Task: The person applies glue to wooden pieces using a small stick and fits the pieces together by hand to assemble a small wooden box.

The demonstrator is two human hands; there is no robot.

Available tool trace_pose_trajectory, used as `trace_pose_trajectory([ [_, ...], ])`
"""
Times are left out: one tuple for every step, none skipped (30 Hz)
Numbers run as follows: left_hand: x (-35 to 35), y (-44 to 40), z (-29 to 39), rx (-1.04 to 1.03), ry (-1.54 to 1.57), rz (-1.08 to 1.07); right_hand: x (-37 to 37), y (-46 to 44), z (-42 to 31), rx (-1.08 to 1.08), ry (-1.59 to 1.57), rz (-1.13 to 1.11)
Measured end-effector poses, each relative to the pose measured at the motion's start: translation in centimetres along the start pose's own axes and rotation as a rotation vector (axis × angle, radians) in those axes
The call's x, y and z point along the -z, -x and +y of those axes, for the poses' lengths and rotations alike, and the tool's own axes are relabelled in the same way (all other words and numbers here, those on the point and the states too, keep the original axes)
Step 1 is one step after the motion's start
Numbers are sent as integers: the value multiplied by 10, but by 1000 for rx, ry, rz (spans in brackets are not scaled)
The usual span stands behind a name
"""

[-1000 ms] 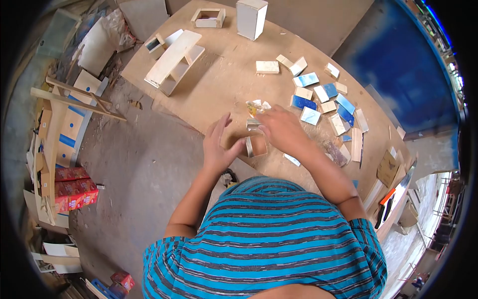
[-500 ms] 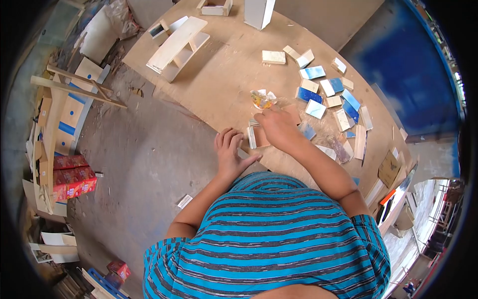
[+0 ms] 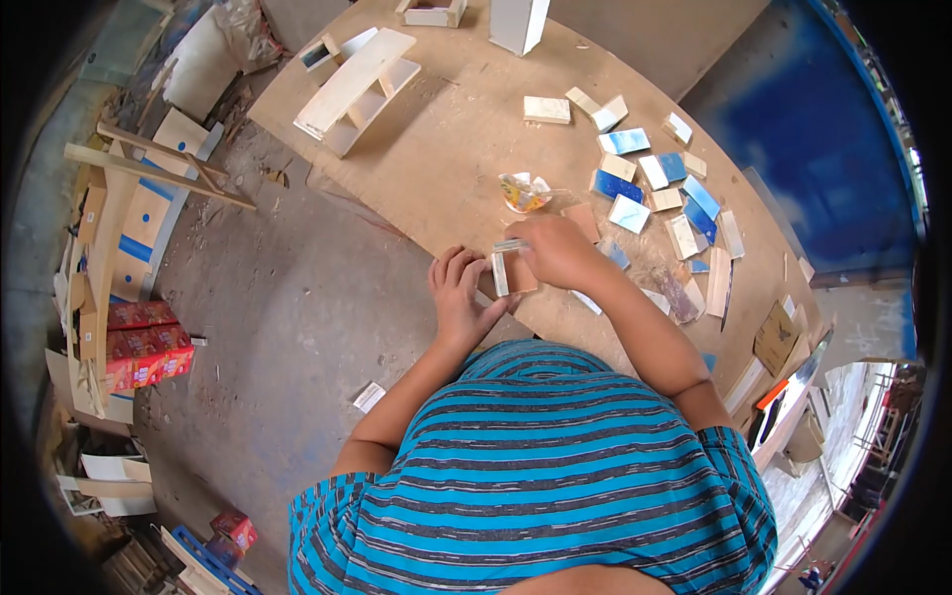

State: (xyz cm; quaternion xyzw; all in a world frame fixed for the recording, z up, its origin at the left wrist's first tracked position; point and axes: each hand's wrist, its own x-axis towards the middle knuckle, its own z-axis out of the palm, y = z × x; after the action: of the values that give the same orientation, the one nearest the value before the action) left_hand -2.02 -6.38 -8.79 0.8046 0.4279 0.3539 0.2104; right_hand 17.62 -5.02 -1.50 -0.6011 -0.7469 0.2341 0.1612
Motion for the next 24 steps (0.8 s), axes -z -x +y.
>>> trace_pose_trajectory([
  [0, 1, -1, 0, 7, 3, 0, 1, 1, 15, -37, 34],
  [-1, 2, -2, 0, 15, 6, 1, 2, 3, -21, -82, 25],
  [-1, 3, -5, 5, 28, 3, 2, 3, 6, -58, -127, 15],
  [-1, 4, -8, 11, 42, 0, 3, 5, 9, -95, -173, 5],
  [-1, 5, -11, 17, 56, -3, 3, 6, 11, -137, -219, 3],
  [-1, 6, -14, 18, 57, 2, 3, 7, 14, -179, -264, 0],
  [-2, 5, -18, 21, 59, 7, 3, 8, 16, -221, -309, -3],
  [-2, 5, -21, 23, 60, 13, 1, 10, 20, -221, -358, -1],
  [-2, 3, -22, 24, 51, 3, -2, 12, 25, -219, -407, 2],
  [-1, 2, -24, 25, 43, -8, -6, 14, 30, -217, -457, 4],
  [0, 1, -25, 26, 34, -18, -9, 15, 35, -233, -518, -9],
  [1, 0, -26, 34, 56, -41, -12, 16, 40, -249, -579, -22],
  [2, -1, -27, 37, 38, -64, -14, 16, 44, -265, -640, -34],
  [2, -1, -28, 39, 21, -88, -17, 16, 48, -261, -649, -38],
  [3, -2, -28, 42, 3, -113, -18, 16, 50, -258, -657, -41],
  [4, -3, -28, 45, -5, -129, -19, 15, 52, -254, -666, -44],
  [5, -3, -28, 49, -13, -144, -19, 16, 52, -264, -650, -48],
  [6, -4, -28, 53, -21, -160, -18, 15, 50, -274, -633, -53],
  [6, -5, -28, 53, -18, -160, -17, 15, 48, -284, -616, -58],
  [6, -5, -28, 54, -14, -160, -17, 15, 47, -285, -611, -51],
  [6, -5, -28, 54, -10, -161, -17, 15, 47, -286, -606, -45],
  [6, -5, -28, 58, -7, -159, -16, 15, 46, -288, -601, -38],
  [5, -5, -28, 62, -3, -156, -14, 15, 44, -282, -574, -36],
  [5, -5, -27, 67, 1, -154, -10, 15, 41, -277, -547, -34],
])
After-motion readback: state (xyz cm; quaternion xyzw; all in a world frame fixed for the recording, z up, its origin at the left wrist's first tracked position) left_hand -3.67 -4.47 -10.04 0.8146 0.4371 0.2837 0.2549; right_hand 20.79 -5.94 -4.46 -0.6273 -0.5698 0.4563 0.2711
